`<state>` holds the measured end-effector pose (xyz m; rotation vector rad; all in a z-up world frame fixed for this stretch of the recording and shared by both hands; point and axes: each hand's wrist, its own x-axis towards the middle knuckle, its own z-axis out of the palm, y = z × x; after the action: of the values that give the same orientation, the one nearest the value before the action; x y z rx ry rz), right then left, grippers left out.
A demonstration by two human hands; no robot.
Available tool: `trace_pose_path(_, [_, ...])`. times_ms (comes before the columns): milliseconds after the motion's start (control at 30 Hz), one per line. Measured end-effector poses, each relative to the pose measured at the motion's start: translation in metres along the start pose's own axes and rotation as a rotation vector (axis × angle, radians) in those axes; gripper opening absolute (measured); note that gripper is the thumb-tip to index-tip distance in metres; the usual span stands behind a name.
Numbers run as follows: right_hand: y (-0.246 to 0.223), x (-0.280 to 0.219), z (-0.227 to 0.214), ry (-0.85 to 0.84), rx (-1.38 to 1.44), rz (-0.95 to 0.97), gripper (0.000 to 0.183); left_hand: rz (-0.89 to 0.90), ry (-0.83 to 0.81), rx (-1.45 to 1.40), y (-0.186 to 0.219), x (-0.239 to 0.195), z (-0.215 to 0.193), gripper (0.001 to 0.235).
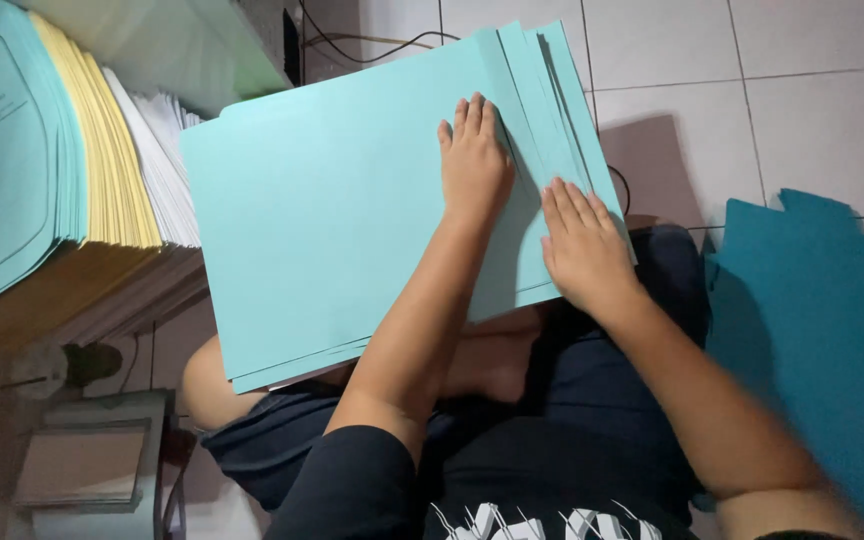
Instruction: A person sits on the floor and manually inspects a stack of light blue folders, flipping through them one by one and smoothing them out.
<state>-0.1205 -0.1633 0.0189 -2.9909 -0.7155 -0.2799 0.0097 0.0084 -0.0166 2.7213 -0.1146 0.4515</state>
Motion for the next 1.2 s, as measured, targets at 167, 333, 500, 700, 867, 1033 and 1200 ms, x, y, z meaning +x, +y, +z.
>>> trace_pose_path(167, [-0.025,-0.064,-0.003,0.034,0.027,0.149,0.048,0.030,0.059,0.025,-0.005,0.001,0.016,0.056])
trace_pose_path(333, [-0.011,-0.030,-0.026,-0.147,0.502,0.448,0.056,0.231,0.411,-0.038,-0.008,0.001,0.035,0.049])
trace_pose_path(500, [0.003,-0.011,-0.009,-0.170,0.776,0.584,0.049,0.408,0.560,-0.232,-0.005,0.006,0.044,0.042])
trace_pose_path(700, [0.003,-0.024,-0.064,0.601,0.706,0.476,0.010,0.256,0.238,-0.811,0.032,-0.072,-0.124,0.027])
trace_pose_path(867, [-0.059,-0.020,-0.088,0.758,0.477,-0.167,0.009,-0.161,-0.069,-1.250,-0.001,-0.113,-0.213,0.041])
trace_pose_path(1033, [-0.162,-0.005,-0.123,0.521,0.405,-0.590,0.014,-0.354,0.019,-1.301,-0.084,-0.145,-0.214,0.029])
trace_pose_path(1200, [-0.145,0.003,-0.096,0.154,0.525,-0.412,0.062,-0.599,0.014,-0.912,-0.140,-0.174,-0.199,0.024])
